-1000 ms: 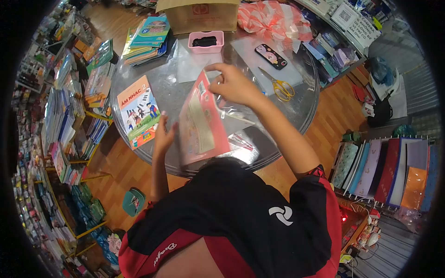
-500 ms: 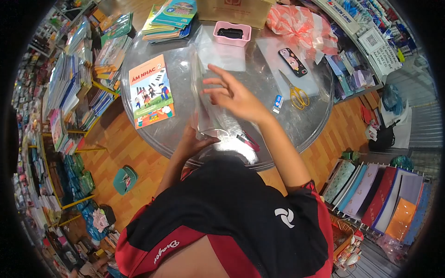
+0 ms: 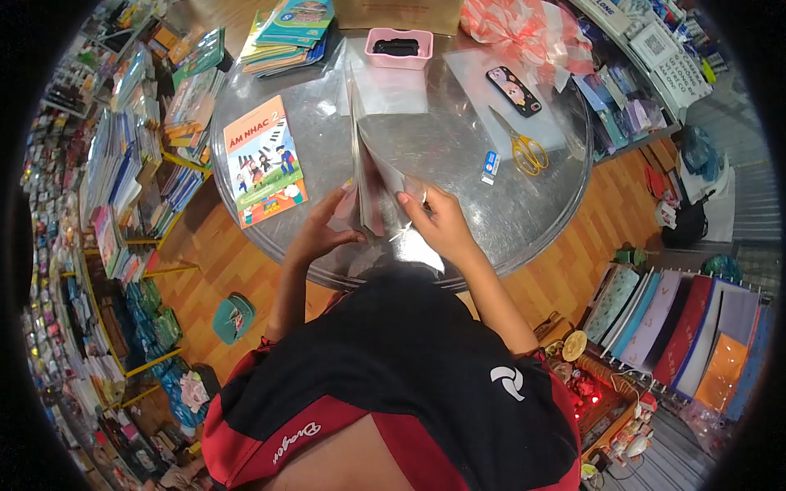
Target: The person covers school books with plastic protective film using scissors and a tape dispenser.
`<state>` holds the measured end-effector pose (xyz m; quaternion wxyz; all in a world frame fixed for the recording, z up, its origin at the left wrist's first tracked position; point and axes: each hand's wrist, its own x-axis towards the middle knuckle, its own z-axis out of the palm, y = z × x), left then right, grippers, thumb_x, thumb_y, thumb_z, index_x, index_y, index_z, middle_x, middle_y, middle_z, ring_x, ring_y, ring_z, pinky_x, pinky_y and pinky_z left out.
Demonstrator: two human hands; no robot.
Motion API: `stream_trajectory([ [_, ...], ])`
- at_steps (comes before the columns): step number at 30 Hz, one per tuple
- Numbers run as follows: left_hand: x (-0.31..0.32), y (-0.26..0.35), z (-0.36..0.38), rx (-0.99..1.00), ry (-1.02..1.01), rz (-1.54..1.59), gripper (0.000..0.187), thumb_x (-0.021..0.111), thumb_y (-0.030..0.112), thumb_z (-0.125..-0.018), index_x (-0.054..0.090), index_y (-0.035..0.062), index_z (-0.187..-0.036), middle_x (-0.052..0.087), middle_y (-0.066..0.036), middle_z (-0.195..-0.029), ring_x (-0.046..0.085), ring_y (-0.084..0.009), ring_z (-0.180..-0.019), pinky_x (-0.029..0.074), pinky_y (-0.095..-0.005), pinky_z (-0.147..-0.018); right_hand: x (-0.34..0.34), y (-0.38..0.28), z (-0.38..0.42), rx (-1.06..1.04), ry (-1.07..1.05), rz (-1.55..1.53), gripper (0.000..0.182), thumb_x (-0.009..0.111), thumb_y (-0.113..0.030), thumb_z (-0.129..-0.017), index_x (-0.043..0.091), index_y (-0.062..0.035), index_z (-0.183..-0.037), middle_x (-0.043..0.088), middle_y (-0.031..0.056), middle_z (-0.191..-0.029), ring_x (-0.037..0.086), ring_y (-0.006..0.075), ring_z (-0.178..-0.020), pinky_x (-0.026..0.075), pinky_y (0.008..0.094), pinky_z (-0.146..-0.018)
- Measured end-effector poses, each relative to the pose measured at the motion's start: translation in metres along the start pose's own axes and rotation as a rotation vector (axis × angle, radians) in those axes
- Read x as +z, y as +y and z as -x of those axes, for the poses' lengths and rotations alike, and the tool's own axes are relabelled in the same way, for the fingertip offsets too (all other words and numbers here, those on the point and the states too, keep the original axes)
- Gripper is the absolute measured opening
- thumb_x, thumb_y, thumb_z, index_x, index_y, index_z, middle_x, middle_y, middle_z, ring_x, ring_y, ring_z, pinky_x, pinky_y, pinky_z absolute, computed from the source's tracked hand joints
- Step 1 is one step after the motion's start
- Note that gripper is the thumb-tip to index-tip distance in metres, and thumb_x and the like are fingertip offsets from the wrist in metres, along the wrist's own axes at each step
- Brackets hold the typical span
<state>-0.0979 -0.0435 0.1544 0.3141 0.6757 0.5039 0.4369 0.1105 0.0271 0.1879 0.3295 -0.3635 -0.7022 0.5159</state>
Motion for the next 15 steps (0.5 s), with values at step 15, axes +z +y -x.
stream_trajectory([
  [15,-0.034,0.008,-0.014,-0.451,0.622,-0.515,0.021,0.061,0.018,-0.080,0.059,-0.0016,-0.085,0.054,-0.015,-0.074,0.054,-0.0267,-0.074,0.042,-0.0315,-0.064,-0.004,0.015,0.000,0.029,0.107,-0.111,0.018,0.053,-0.012,-0.086,0.057,0.0021,-0.096,0.058,-0.0004,-0.078,0.049,0.0053,-0.071,0.040,0.0219,-0.062],
])
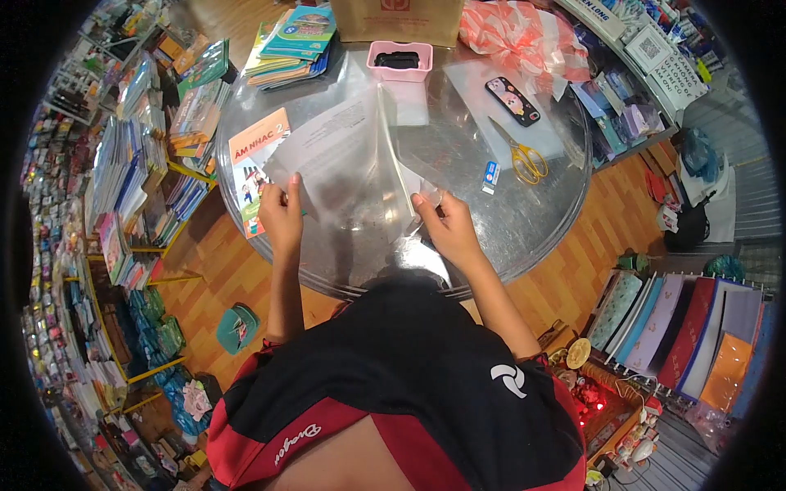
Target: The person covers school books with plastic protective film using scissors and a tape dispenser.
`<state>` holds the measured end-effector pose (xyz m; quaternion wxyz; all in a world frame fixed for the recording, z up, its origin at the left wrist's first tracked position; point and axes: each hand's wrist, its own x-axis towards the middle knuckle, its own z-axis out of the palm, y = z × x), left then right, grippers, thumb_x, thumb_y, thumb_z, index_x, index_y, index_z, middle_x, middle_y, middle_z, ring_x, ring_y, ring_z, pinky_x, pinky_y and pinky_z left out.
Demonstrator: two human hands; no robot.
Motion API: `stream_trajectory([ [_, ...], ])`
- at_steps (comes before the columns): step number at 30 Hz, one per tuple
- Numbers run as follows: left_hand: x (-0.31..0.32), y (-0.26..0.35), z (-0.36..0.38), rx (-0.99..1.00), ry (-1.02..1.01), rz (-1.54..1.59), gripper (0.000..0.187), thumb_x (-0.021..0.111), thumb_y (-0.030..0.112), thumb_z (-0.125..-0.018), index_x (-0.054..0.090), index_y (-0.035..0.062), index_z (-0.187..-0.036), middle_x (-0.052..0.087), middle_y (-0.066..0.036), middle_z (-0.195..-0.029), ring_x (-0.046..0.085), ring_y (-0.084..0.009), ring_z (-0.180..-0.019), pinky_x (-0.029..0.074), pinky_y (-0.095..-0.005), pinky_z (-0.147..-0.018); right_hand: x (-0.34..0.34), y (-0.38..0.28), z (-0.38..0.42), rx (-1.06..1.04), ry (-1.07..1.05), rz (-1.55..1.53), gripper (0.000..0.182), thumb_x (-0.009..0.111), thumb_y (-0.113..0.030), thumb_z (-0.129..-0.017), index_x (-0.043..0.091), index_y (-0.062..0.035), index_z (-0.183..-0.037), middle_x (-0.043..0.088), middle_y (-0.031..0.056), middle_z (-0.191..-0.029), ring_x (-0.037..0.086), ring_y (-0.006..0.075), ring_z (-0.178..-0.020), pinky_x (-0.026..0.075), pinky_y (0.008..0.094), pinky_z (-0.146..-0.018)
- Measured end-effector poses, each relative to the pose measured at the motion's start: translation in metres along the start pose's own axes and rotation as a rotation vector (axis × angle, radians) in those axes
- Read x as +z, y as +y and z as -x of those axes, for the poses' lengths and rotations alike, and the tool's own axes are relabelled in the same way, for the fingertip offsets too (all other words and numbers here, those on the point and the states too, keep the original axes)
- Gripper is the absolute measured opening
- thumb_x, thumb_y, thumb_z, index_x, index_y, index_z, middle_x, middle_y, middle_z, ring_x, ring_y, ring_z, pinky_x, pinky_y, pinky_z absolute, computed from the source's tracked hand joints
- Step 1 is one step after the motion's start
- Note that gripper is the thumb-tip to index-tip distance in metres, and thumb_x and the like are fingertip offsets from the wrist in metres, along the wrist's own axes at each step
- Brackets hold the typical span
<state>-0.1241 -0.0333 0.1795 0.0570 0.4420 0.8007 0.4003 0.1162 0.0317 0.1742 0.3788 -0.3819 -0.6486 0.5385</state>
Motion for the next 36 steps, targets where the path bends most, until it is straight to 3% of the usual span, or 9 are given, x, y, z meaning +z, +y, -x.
stream_trajectory([
  [3,0.004,0.000,-0.003,-0.210,0.057,-0.041,0.032,0.060,0.019,-0.081,0.052,-0.0034,-0.101,0.053,-0.014,-0.078,0.054,-0.0253,-0.077,0.045,-0.0328,-0.067,0.003,0.001,-0.002,0.004,0.043,-0.035,0.020,0.055,-0.017,-0.085,0.058,0.0018,-0.089,0.055,0.0004,-0.067,0.047,0.0054,-0.062,0.038,0.0219,-0.054],
  [6,0.022,0.008,0.011,-0.061,0.319,0.535,0.051,0.059,0.019,-0.081,0.036,-0.0058,-0.119,0.051,-0.016,-0.099,0.052,-0.0266,-0.094,0.043,-0.0346,-0.080,0.002,0.000,-0.003,0.067,-0.049,0.018,0.019,0.054,-0.013,-0.086,0.057,0.0021,-0.097,0.058,-0.0009,-0.079,0.049,0.0044,-0.071,0.040,0.0208,-0.062],
  [9,0.035,0.010,0.035,0.089,0.137,0.609,0.072,0.062,0.025,-0.079,0.021,-0.0057,-0.129,0.033,-0.022,-0.127,0.033,-0.0314,-0.120,0.029,-0.0395,-0.098,0.006,-0.008,-0.005,0.017,-0.046,0.025,0.019,0.055,-0.014,-0.086,0.058,0.0013,-0.097,0.058,-0.0008,-0.079,0.049,0.0041,-0.070,0.040,0.0207,-0.061],
  [16,0.046,0.033,0.059,0.427,-0.210,0.488,0.098,0.071,0.036,-0.067,0.012,-0.0079,-0.132,0.019,-0.027,-0.136,0.021,-0.0380,-0.127,0.023,-0.0423,-0.101,0.007,-0.024,-0.019,-0.135,-0.063,0.214,0.022,0.050,-0.008,-0.082,0.057,-0.0007,-0.101,0.061,0.0104,-0.077,0.056,0.0142,-0.067,0.043,0.0256,-0.060],
  [22,0.063,0.030,0.064,0.317,-0.235,0.384,0.064,0.055,0.008,-0.078,0.021,-0.0062,-0.130,0.030,-0.029,-0.129,0.032,-0.0434,-0.118,0.031,-0.0422,-0.096,-0.021,-0.033,-0.039,0.043,-0.118,0.415,0.029,0.047,-0.003,-0.079,0.056,-0.0026,-0.107,0.059,0.0212,-0.097,0.060,0.0286,-0.082,0.046,0.0313,-0.071],
  [27,0.064,0.037,0.063,0.265,-0.099,0.378,0.028,0.041,0.005,-0.086,0.046,-0.0064,-0.111,0.054,-0.027,-0.098,0.054,-0.0400,-0.090,0.043,-0.0379,-0.077,-0.016,-0.048,-0.045,-0.728,0.833,0.922,0.041,0.057,-0.003,-0.075,0.050,-0.0064,-0.116,0.048,0.0138,-0.119,0.044,0.0305,-0.112,0.033,0.0410,-0.093],
  [28,0.064,0.037,0.064,0.259,-0.103,0.382,0.028,0.041,0.005,-0.086,0.046,-0.0064,-0.111,0.054,-0.026,-0.096,0.054,-0.0395,-0.087,0.043,-0.0381,-0.076,-0.010,-0.047,-0.040,-0.728,0.832,0.922,0.041,0.057,-0.003,-0.075,0.050,-0.0064,-0.116,0.048,0.0138,-0.119,0.044,0.0305,-0.112,0.033,0.0410,-0.093],
  [30,0.064,0.036,0.065,0.256,-0.117,0.384,0.028,0.041,0.005,-0.086,0.046,-0.0064,-0.111,0.055,-0.026,-0.094,0.055,-0.0390,-0.085,0.043,-0.0382,-0.074,0.001,-0.042,-0.031,-0.962,0.258,0.852,0.047,0.060,-0.002,-0.070,0.050,-0.0080,-0.115,0.047,0.0132,-0.121,0.042,0.0317,-0.114,0.033,0.0449,-0.093],
  [36,0.059,0.030,0.069,0.298,-0.108,0.367,0.027,0.041,0.005,-0.086,0.046,-0.0055,-0.111,0.055,-0.025,-0.093,0.055,-0.0384,-0.083,0.044,-0.0374,-0.072,0.026,-0.059,-0.072,-0.704,0.224,0.913,0.041,0.062,-0.004,-0.068,0.053,-0.0059,-0.108,0.053,0.0124,-0.103,0.051,0.0297,-0.096,0.042,0.0384,-0.082],
])
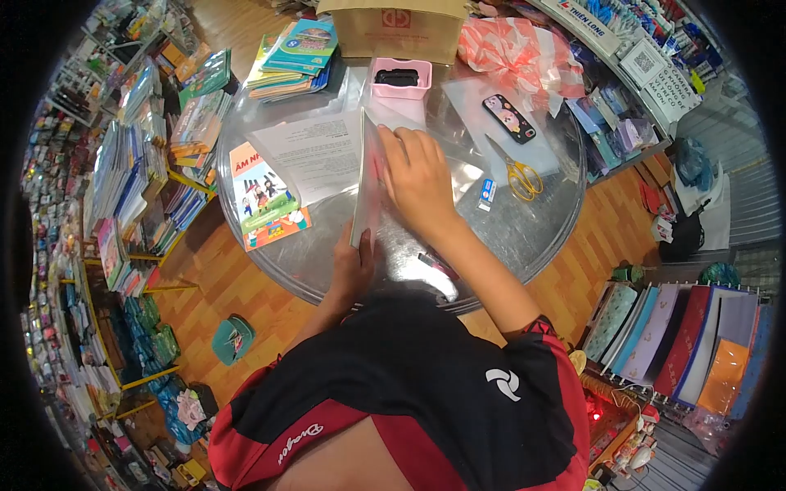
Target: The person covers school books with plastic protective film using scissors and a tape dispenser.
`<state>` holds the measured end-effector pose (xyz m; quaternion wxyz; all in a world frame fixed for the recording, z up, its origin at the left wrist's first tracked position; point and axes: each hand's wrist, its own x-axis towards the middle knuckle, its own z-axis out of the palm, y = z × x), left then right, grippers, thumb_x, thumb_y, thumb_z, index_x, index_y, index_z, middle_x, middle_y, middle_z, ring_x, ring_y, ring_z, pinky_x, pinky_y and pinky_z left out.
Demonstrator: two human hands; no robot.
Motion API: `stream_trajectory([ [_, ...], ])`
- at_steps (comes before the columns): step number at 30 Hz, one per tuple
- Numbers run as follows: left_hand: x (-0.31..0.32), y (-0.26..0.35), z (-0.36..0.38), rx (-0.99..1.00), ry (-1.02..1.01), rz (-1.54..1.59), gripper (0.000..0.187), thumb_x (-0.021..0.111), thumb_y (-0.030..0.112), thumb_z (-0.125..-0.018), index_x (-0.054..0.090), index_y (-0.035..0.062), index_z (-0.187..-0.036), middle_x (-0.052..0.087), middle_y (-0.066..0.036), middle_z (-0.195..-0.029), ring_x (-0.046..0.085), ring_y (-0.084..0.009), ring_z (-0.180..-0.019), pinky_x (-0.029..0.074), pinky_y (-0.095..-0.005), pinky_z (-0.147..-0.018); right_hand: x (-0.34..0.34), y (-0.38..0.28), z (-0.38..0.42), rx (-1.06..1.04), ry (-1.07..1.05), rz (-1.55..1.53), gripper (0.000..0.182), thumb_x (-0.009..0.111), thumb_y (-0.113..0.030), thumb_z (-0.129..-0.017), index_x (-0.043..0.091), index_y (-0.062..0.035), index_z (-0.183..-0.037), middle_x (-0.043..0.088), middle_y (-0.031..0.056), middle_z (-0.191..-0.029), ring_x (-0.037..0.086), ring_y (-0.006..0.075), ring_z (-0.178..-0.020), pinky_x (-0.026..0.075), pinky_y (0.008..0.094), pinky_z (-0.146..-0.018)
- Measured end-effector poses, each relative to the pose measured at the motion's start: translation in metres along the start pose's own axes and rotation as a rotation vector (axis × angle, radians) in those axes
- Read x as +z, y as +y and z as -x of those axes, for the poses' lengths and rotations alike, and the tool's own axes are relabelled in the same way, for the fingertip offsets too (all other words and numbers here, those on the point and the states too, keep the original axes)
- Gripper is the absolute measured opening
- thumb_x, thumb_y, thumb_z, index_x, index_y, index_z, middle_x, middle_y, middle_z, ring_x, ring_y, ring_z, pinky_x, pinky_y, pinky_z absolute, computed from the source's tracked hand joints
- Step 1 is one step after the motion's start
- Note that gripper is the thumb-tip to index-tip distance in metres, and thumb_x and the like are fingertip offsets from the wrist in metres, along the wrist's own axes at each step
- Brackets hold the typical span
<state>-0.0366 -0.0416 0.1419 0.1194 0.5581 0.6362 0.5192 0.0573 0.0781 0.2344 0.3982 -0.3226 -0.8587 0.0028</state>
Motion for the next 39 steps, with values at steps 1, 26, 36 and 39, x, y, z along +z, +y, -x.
stream_trajectory([
  [1,-0.003,0.000,0.002,-0.003,-0.030,0.009,0.027,0.041,0.004,-0.086,0.047,-0.0054,-0.111,0.056,-0.024,-0.092,0.056,-0.0382,-0.082,0.044,-0.0370,-0.071,0.001,0.001,-0.007,-0.003,0.004,-0.002,0.041,0.062,-0.004,-0.068,0.053,-0.0059,-0.108,0.053,0.0124,-0.103,0.051,0.0297,-0.096,0.042,0.0384,-0.082],
  [26,-0.076,0.028,-0.067,0.206,-0.310,0.211,0.058,0.067,0.022,-0.073,0.043,0.0051,-0.123,0.039,-0.014,-0.130,0.056,-0.0256,-0.096,0.048,-0.0320,-0.074,-0.002,0.041,-0.051,-0.134,-1.078,-0.404,0.041,0.057,0.004,-0.066,0.054,-0.0036,-0.106,0.061,0.0181,-0.085,0.058,0.0316,-0.081,0.044,0.0382,-0.070],
  [36,-0.044,0.019,-0.103,0.289,-0.237,-0.224,0.043,0.066,0.029,-0.072,0.054,0.0045,-0.105,0.053,-0.010,-0.079,0.055,-0.0283,-0.067,0.045,-0.0340,-0.058,-0.020,0.035,-0.062,-0.085,-1.264,-0.294,0.039,0.060,-0.002,-0.070,0.052,-0.0024,-0.108,0.059,0.0198,-0.094,0.056,0.0334,-0.090,0.043,0.0378,-0.076],
  [39,-0.038,0.013,-0.100,0.307,-0.183,-0.200,0.040,0.068,0.026,-0.071,0.055,0.0055,-0.103,0.053,-0.008,-0.078,0.055,-0.0261,-0.064,0.045,-0.0337,-0.055,-0.020,0.037,-0.065,-0.126,-1.267,-0.321,0.042,0.061,-0.005,-0.070,0.050,-0.0023,-0.111,0.059,0.0198,-0.095,0.056,0.0339,-0.089,0.043,0.0388,-0.076],
])
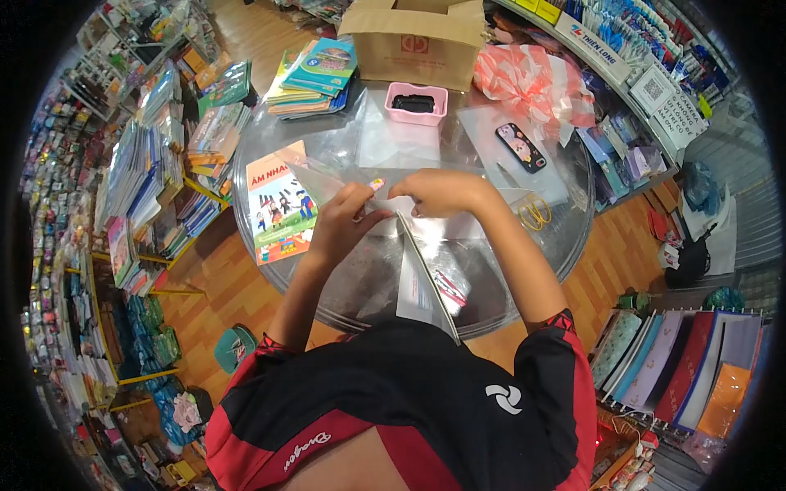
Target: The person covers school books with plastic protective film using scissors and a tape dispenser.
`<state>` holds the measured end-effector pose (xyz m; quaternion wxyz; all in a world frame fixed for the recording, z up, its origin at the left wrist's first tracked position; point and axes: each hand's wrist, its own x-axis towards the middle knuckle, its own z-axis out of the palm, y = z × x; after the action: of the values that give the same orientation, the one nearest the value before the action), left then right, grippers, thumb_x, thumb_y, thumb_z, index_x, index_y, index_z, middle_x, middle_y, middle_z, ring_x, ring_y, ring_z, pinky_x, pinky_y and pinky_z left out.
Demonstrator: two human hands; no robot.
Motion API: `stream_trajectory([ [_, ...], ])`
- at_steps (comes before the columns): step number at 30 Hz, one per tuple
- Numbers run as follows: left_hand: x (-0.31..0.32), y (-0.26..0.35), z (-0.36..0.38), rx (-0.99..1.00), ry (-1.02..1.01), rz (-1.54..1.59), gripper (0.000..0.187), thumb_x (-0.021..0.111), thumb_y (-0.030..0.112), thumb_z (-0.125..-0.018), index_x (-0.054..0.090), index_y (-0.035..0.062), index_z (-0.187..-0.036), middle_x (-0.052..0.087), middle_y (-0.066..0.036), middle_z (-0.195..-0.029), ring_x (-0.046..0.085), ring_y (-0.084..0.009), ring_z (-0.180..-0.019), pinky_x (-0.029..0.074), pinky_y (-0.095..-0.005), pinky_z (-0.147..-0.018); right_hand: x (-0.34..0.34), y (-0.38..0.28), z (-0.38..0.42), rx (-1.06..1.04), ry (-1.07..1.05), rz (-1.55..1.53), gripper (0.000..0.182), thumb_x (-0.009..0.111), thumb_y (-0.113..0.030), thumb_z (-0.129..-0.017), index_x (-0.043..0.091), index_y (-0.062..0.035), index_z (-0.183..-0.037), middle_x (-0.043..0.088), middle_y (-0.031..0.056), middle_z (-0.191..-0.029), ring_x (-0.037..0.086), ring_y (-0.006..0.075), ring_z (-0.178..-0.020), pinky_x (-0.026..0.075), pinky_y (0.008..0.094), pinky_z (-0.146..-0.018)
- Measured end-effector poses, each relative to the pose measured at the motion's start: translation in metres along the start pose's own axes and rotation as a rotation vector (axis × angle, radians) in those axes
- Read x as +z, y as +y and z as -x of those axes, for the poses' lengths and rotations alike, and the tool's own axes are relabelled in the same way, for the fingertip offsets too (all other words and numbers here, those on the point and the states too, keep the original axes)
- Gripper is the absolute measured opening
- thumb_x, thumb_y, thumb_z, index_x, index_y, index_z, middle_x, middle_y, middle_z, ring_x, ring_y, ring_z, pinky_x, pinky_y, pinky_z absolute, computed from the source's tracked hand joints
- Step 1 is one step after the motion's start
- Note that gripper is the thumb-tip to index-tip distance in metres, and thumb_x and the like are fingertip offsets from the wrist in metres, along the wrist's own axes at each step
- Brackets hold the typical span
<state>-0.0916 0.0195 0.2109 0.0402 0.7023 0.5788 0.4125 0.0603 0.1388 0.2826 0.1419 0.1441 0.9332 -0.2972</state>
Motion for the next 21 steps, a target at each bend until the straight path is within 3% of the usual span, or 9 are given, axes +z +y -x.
stream_trajectory([
  [5,0.003,-0.002,0.003,-0.038,0.036,0.047,0.037,0.069,0.022,-0.070,0.055,0.0057,-0.101,0.053,-0.006,-0.077,0.055,-0.0206,-0.059,0.045,-0.0313,-0.053,0.001,0.003,-0.003,0.013,-0.004,-0.002,0.042,0.061,-0.006,-0.071,0.050,-0.0026,-0.112,0.059,0.0190,-0.094,0.056,0.0332,-0.089,0.043,0.0388,-0.076],
  [18,0.004,-0.002,-0.003,0.001,0.059,0.006,0.032,0.065,0.024,-0.074,0.057,0.0030,-0.097,0.054,-0.008,-0.076,0.053,-0.0224,-0.056,0.044,-0.0326,-0.054,0.006,0.017,-0.007,-0.063,0.012,0.025,0.044,0.059,-0.005,-0.072,0.048,-0.0032,-0.114,0.059,0.0189,-0.089,0.056,0.0331,-0.083,0.043,0.0394,-0.071],
  [21,0.003,-0.002,-0.005,0.015,0.061,0.030,0.031,0.067,0.017,-0.072,0.057,0.0019,-0.098,0.052,-0.008,-0.074,0.049,-0.0184,-0.053,0.041,-0.0288,-0.050,0.004,0.018,-0.009,-0.095,0.014,0.017,0.044,0.059,-0.005,-0.072,0.048,-0.0028,-0.114,0.059,0.0190,-0.088,0.056,0.0325,-0.083,0.043,0.0388,-0.071],
])
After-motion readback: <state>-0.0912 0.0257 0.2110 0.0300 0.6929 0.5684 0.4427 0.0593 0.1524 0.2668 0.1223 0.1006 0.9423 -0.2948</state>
